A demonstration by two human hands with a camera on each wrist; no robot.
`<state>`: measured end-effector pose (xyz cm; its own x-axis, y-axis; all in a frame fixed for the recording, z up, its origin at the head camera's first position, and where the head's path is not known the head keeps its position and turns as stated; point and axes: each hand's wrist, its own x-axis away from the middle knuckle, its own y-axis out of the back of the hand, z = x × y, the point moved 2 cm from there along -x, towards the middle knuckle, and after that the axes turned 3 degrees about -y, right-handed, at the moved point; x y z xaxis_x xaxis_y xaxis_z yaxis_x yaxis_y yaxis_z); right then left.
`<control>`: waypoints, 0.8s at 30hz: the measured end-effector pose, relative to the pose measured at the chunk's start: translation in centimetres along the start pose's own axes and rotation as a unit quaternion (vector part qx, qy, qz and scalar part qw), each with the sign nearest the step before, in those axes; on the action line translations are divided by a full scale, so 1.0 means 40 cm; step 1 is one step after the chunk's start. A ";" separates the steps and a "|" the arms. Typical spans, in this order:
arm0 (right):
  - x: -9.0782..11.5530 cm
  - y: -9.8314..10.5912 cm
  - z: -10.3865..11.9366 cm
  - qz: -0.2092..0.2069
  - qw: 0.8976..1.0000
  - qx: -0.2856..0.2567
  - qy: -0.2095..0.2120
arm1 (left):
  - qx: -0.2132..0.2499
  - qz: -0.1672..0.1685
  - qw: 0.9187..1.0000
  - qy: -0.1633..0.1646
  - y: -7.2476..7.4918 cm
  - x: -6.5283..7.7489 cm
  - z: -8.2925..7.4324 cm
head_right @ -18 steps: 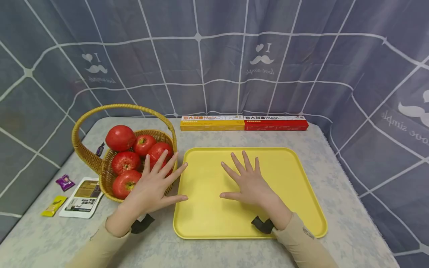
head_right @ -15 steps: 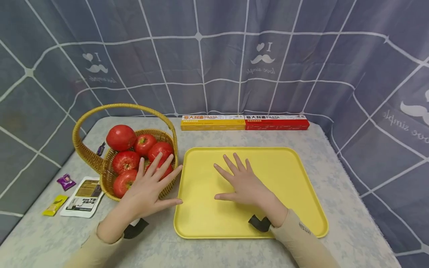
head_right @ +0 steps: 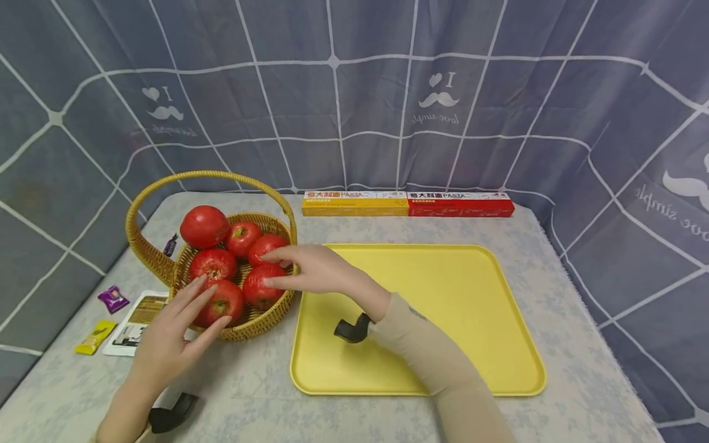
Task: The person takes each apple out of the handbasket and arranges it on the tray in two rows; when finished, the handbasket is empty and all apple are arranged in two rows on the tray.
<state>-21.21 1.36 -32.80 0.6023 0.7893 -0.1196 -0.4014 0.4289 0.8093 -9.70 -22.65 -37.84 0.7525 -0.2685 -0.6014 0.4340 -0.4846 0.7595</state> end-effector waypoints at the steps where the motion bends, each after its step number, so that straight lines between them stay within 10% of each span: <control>1: -0.029 0.000 0.009 -0.007 0.999 -0.034 -0.001 | 0.006 -0.022 1.000 0.019 0.004 0.010 0.011; 12: -0.290 -0.015 0.073 -0.064 0.980 -0.185 -0.038 | 0.053 -0.145 0.976 0.153 0.002 0.069 0.103; 24: -0.453 -0.068 0.039 -0.074 0.970 -0.208 -0.103 | 0.217 -0.033 0.918 0.330 -0.017 0.080 0.111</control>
<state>-29.96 -14.79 -31.96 0.7828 0.6189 -0.0646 -0.5171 0.7048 0.4856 -9.80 -26.87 -41.38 0.9298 0.2681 -0.2523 0.3599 -0.8059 0.4701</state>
